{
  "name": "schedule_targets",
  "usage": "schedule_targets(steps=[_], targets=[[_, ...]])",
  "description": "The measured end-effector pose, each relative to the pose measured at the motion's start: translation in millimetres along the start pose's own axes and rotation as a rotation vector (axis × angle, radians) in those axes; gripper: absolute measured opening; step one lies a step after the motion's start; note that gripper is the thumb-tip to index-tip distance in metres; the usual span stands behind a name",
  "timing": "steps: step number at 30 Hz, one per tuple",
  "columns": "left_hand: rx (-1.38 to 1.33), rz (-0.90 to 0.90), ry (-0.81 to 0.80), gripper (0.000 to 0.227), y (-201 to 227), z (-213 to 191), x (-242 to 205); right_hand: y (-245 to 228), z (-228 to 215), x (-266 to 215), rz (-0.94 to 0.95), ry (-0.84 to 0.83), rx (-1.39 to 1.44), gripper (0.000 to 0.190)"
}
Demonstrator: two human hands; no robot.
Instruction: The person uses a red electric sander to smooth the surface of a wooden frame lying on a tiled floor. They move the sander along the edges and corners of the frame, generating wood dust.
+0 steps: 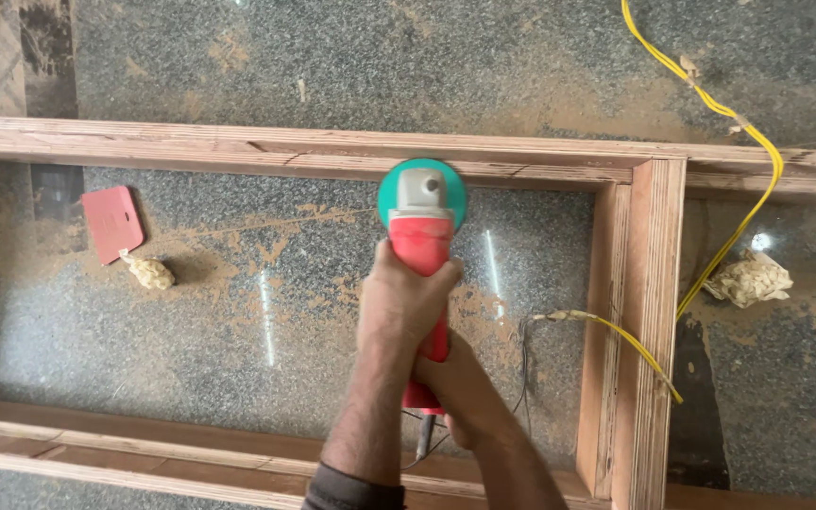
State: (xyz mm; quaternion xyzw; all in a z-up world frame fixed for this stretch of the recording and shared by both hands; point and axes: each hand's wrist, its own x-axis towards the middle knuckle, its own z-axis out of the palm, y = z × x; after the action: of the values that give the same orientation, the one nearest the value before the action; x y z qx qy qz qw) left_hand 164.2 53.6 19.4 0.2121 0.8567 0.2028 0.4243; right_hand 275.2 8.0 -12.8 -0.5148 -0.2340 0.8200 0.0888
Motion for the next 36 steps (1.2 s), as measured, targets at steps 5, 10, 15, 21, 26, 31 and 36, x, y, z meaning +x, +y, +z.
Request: schedule_targets(steps=[5, 10, 15, 21, 26, 31, 36], targets=[[0.080, 0.083, -0.061, 0.076, 15.5, 21.6, -11.3, 11.1, -30.1, -4.7, -0.048, 0.098, 0.046, 0.046], [0.164, 0.128, -0.156, 0.078, 28.6, 44.4, -20.6, 18.7, -57.6, -6.7, -0.121, 0.105, 0.150, 0.045], [0.109, 0.038, -0.105, 0.080, 20.4, 28.5, -15.0, 12.9, -39.1, -3.3, -0.087, 0.063, 0.086, 0.047], [-0.022, -0.003, 0.070, 0.067, 12.4, 0.7, -10.6, -2.9, -14.1, -2.6, -0.073, -0.034, 0.001, 0.049], [0.019, 0.041, 0.026, 0.070, 20.8, 15.0, -20.2, -1.2, -23.4, -10.2, -0.110, -0.007, 0.074, 0.050], [0.111, 0.079, -0.077, 0.076, 32.3, 38.7, -26.2, 18.8, -54.3, -9.8, -0.105, 0.084, 0.130, 0.045], [0.210, 0.195, -0.203, 0.081, 51.9, 70.1, -33.8, 30.7, -96.9, -11.6, -0.179, 0.138, 0.207, 0.034]])
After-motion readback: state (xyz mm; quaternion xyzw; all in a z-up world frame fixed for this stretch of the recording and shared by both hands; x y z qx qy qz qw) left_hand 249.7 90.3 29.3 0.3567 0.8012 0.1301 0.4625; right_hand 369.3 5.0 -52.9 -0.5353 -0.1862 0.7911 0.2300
